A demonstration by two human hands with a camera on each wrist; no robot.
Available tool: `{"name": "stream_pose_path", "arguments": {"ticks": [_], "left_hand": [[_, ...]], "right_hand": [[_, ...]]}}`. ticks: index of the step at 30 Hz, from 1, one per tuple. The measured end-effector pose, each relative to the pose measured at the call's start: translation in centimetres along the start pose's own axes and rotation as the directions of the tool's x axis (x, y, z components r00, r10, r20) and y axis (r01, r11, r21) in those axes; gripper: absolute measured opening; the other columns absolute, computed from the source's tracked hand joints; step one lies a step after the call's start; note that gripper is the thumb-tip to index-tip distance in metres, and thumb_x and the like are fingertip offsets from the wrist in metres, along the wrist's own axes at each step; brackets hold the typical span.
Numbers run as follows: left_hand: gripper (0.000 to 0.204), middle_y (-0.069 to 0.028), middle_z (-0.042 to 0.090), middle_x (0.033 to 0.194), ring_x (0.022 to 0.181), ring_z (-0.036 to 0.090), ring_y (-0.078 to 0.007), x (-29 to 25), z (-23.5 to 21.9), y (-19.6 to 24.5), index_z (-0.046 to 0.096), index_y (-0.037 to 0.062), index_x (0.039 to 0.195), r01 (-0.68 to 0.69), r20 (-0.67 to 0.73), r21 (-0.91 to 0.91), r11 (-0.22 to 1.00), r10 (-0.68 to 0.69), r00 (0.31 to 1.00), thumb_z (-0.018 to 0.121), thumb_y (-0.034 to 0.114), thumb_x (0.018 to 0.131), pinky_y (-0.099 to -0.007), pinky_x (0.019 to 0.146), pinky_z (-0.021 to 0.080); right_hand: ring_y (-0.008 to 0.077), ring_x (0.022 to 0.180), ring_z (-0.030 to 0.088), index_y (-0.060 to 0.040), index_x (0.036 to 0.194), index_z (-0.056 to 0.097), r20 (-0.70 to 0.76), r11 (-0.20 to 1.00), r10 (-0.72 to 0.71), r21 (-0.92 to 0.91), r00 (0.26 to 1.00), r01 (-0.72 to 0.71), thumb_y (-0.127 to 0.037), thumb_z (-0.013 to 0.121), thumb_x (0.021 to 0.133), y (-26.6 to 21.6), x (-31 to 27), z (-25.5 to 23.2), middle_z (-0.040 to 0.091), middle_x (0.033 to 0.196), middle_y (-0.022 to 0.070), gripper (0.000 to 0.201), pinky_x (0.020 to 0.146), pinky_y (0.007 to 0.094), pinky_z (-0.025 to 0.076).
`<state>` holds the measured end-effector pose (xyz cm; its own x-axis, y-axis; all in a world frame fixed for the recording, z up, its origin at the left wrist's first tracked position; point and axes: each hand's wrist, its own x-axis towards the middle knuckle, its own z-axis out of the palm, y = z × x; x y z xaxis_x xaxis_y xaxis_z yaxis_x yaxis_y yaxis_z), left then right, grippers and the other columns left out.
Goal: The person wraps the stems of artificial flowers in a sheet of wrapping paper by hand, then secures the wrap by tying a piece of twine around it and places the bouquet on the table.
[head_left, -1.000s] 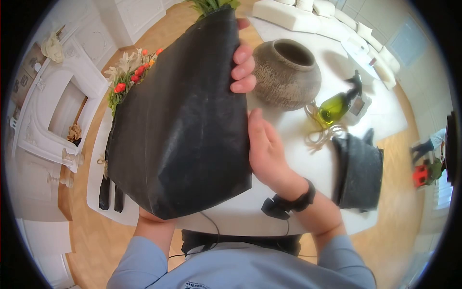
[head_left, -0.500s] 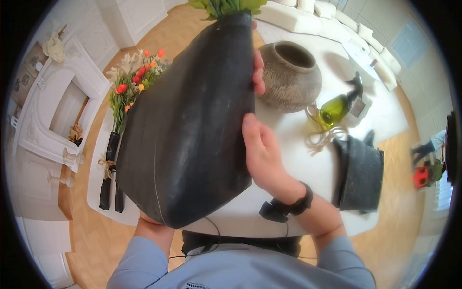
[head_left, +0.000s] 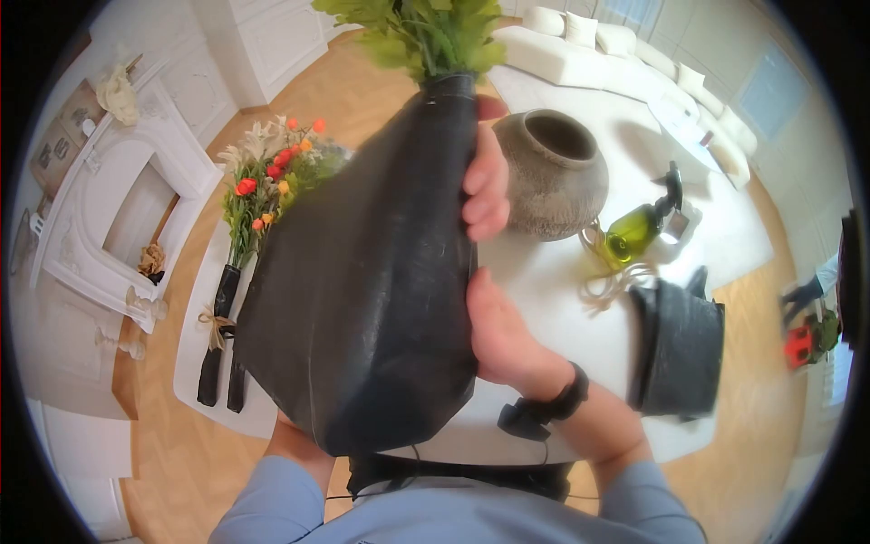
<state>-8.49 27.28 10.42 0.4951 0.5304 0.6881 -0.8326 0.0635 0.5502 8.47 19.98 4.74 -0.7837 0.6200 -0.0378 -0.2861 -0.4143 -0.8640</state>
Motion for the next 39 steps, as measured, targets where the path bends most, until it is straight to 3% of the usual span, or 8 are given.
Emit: {"name": "stream_pose_path", "arguments": {"ticks": [11, 15, 17, 20, 26, 33, 37, 39], "left_hand": [[0.062, -0.0160, 0.059, 0.094, 0.076, 0.059, -0.0253, 1.0, -1.7, 1.4, 0.025, 0.0056, 0.157, 0.113, 0.119, 0.087, 0.990, -0.122, 0.985, 0.050, 0.028, 0.104, -0.0401, 0.064, 0.049], [0.058, -0.0188, 0.061, 0.092, 0.075, 0.060, -0.0323, 0.5, 1.4, 0.9, 0.037, 0.0042, 0.151, 0.044, -0.045, 0.072, 0.996, -0.041, 0.998, 0.051, 0.033, 0.102, -0.0478, 0.068, 0.048], [0.060, -0.0109, 0.054, 0.090, 0.072, 0.053, -0.0219, 0.7, 2.6, 0.4, 0.030, 0.0038, 0.155, -0.032, -0.081, 0.187, 0.982, 0.048, 0.996, 0.049, 0.031, 0.104, -0.0383, 0.062, 0.047], [0.058, -0.0079, 0.050, 0.086, 0.067, 0.048, -0.0196, 0.9, 3.1, 0.0, 0.032, 0.0021, 0.153, -0.052, 0.062, 0.152, 0.987, 0.043, 0.997, 0.046, 0.032, 0.105, -0.0354, 0.057, 0.045], [0.055, -0.0081, 0.047, 0.088, 0.068, 0.048, -0.0192, 0.5, 4.5, -0.3, 0.031, 0.0007, 0.152, -0.117, -0.028, 0.117, 0.986, 0.121, 0.992, 0.043, 0.029, 0.107, -0.0311, 0.054, 0.046], [0.059, -0.0158, 0.054, 0.104, 0.075, 0.056, -0.0276, 0.1, 2.1, 2.0, 0.022, 0.0107, 0.158, 0.004, 0.001, 0.123, 0.992, -0.004, 1.000, 0.046, 0.023, 0.106, -0.0408, 0.063, 0.051], [0.058, -0.0126, 0.054, 0.103, 0.075, 0.055, -0.0231, -0.3, 3.8, 1.7, 0.024, 0.0067, 0.157, 0.059, -0.184, 0.278, 0.959, -0.007, 0.983, 0.046, 0.022, 0.106, -0.0371, 0.065, 0.050], [0.056, -0.0077, 0.052, 0.097, 0.072, 0.050, -0.0175, 0.0, 5.3, -0.1, 0.026, 0.0019, 0.155, -0.137, -0.207, 0.283, 0.949, 0.199, 0.958, 0.045, 0.021, 0.106, -0.0329, 0.063, 0.047]], "right_hand": [[0.0127, 0.099, 0.061, 0.0032, 0.117, 0.061, -0.213, 0.831, -0.240, -0.549, 0.947, 0.087, -0.035, 0.026, 0.111, -0.8, -0.2, 0.8, 0.069, 0.106, 0.0075, 0.052, 0.089, 0.0276, 0.048], [0.0154, 0.094, 0.062, 0.0030, 0.115, 0.061, -0.171, 0.821, -0.271, -0.554, 0.947, 0.135, -0.036, 0.023, 0.111, -1.4, -0.8, 1.6, 0.069, 0.103, 0.0102, 0.055, 0.086, 0.0298, 0.049], [0.0192, 0.098, 0.063, 0.0037, 0.119, 0.060, -0.071, 0.842, -0.271, -0.501, 0.960, 0.200, -0.038, 0.019, 0.111, -1.3, -0.8, 1.5, 0.070, 0.105, 0.0134, 0.059, 0.089, 0.0321, 0.049], [0.0213, 0.106, 0.064, 0.0052, 0.127, 0.056, 0.117, 0.871, -0.137, -0.459, 0.984, 0.176, -0.042, 0.017, 0.110, -1.4, -0.9, 0.2, 0.070, 0.110, 0.0160, 0.064, 0.095, 0.0332, 0.048], [0.0181, 0.091, 0.064, 0.0039, 0.116, 0.059, 0.106, 0.962, -0.165, -0.201, 0.981, 0.184, -0.049, 0.019, 0.108, 0.3, -1.1, 0.8, 0.070, 0.099, 0.0104, 0.067, 0.080, 0.0337, 0.052], [0.0088, 0.093, 0.061, 0.0056, 0.117, 0.061, 0.005, 0.932, -0.104, -0.349, 0.995, 0.099, -0.043, 0.036, 0.109, -1.6, -1.0, 1.4, 0.068, 0.103, 0.0038, 0.055, 0.083, 0.0256, 0.051], [0.0086, 0.092, 0.060, 0.0053, 0.115, 0.061, -0.016, 0.868, -0.296, -0.422, 0.955, 0.262, -0.045, 0.032, 0.109, -0.9, -0.7, 1.0, 0.068, 0.101, 0.0037, 0.059, 0.082, 0.0253, 0.050], [0.0092, 0.094, 0.060, 0.0055, 0.117, 0.060, 0.002, 0.857, -0.297, -0.440, 0.955, 0.268, -0.047, 0.030, 0.109, -1.2, -0.8, 0.9, 0.068, 0.104, 0.0048, 0.061, 0.084, 0.0259, 0.050]]}}
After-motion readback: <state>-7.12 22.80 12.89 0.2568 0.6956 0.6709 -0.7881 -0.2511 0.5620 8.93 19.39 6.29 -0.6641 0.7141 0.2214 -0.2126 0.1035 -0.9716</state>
